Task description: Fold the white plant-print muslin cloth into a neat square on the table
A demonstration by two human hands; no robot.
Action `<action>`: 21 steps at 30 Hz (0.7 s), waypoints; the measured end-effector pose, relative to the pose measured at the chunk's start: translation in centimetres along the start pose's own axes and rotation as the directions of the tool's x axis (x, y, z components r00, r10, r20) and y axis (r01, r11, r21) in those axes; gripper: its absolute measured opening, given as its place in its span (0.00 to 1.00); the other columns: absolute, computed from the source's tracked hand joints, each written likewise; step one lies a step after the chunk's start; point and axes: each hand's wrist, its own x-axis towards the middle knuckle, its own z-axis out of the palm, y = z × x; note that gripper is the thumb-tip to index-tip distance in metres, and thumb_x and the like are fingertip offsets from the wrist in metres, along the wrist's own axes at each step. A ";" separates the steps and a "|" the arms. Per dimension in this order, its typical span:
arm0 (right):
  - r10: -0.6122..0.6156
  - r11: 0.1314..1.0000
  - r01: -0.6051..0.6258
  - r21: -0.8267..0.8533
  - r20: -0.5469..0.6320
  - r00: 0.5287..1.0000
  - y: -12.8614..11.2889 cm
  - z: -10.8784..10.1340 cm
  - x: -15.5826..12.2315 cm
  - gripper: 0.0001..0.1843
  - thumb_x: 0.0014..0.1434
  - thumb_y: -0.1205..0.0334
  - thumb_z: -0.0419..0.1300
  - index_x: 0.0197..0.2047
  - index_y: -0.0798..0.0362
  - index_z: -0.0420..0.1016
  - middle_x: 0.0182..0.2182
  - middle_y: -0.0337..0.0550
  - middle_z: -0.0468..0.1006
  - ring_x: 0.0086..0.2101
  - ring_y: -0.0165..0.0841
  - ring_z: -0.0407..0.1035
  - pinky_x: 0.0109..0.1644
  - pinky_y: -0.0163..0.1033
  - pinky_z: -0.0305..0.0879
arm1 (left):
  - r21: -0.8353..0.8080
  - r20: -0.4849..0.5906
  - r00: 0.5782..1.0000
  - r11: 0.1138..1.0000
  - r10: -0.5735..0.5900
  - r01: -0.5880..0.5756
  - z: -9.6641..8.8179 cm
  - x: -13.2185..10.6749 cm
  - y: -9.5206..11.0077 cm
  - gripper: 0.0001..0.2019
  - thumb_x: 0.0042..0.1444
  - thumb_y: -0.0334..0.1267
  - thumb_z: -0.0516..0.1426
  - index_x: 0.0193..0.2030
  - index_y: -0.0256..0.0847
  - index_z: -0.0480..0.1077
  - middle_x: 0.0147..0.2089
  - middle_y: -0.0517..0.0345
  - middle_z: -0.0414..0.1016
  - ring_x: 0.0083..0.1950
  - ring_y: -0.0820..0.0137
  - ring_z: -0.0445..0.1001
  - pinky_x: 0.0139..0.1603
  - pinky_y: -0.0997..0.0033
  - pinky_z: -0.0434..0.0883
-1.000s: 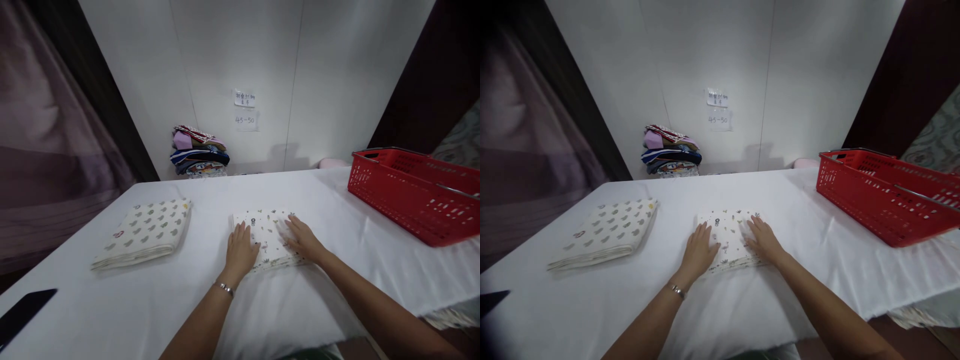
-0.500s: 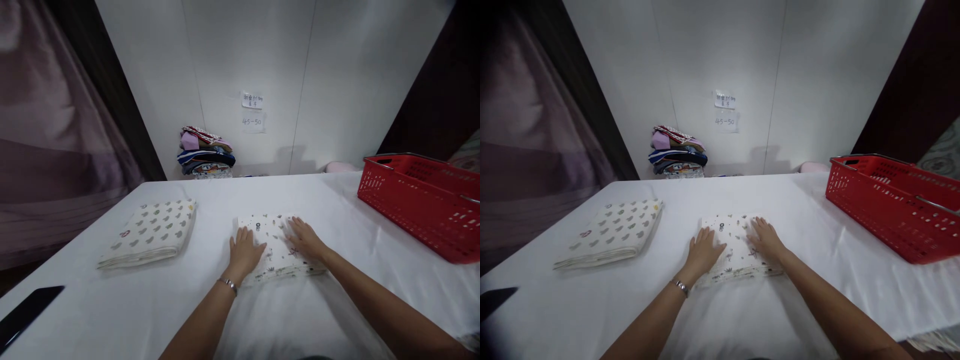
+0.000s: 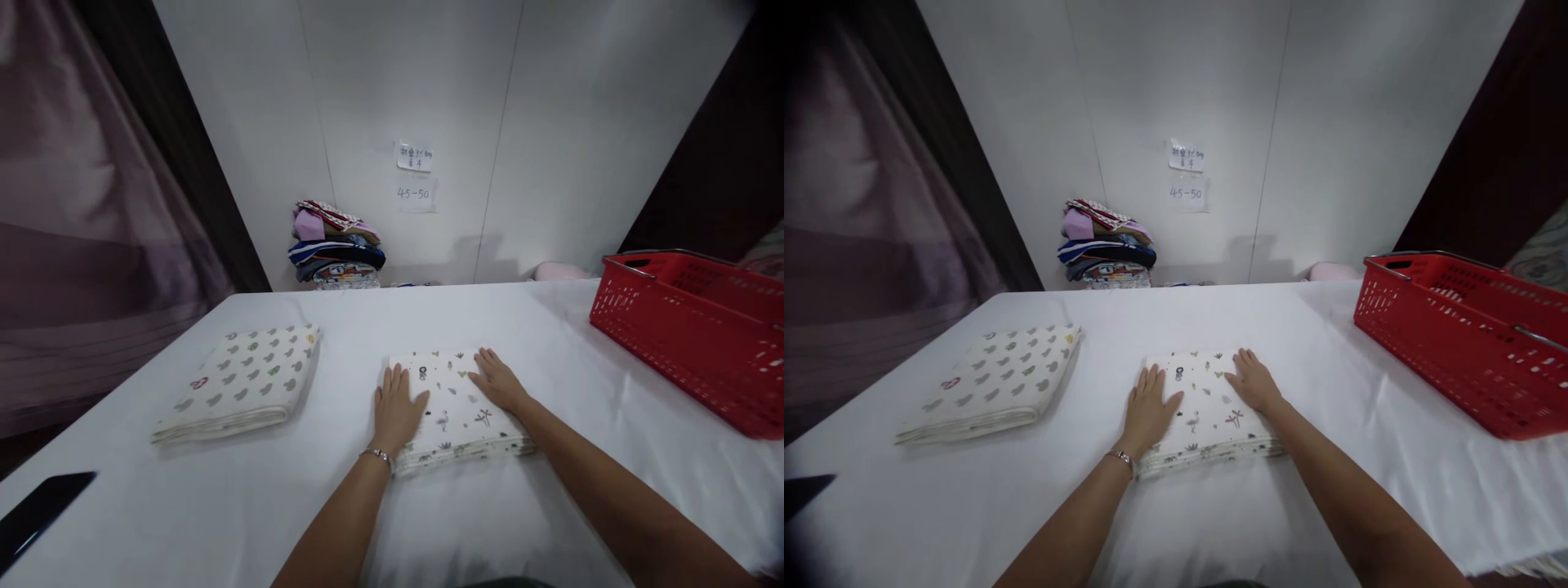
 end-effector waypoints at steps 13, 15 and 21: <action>0.478 0.785 -0.448 0.427 0.042 0.877 2.0 -2.6 -1.3 0.44 0.50 0.50 0.60 0.66 0.54 0.49 0.51 0.52 0.71 0.47 0.43 0.68 0.51 0.47 0.63 | -0.404 -0.015 0.952 0.873 -0.306 0.274 -1.6 2.3 -1.1 0.38 0.55 0.48 0.52 0.66 0.29 0.43 0.64 0.34 0.54 0.64 0.55 0.57 0.61 0.60 0.57; 0.505 0.685 -0.508 0.523 0.162 0.848 2.1 -3.5 -1.2 0.47 0.48 0.49 0.62 0.66 0.56 0.47 0.47 0.52 0.74 0.43 0.42 0.71 0.47 0.45 0.66 | -0.538 0.099 0.917 0.754 -0.386 0.376 -2.1 3.2 -1.5 0.41 0.49 0.46 0.58 0.64 0.30 0.45 0.64 0.33 0.54 0.64 0.54 0.57 0.61 0.60 0.57; 0.368 0.381 -0.569 0.729 0.444 0.817 2.5 -5.1 -0.7 0.52 0.47 0.51 0.65 0.67 0.54 0.41 0.49 0.55 0.73 0.44 0.42 0.72 0.43 0.44 0.70 | -0.729 0.330 0.878 0.498 -0.346 0.470 -2.6 4.2 -2.2 0.29 0.44 0.44 0.63 0.50 0.30 0.65 0.47 0.37 0.74 0.46 0.57 0.75 0.43 0.63 0.71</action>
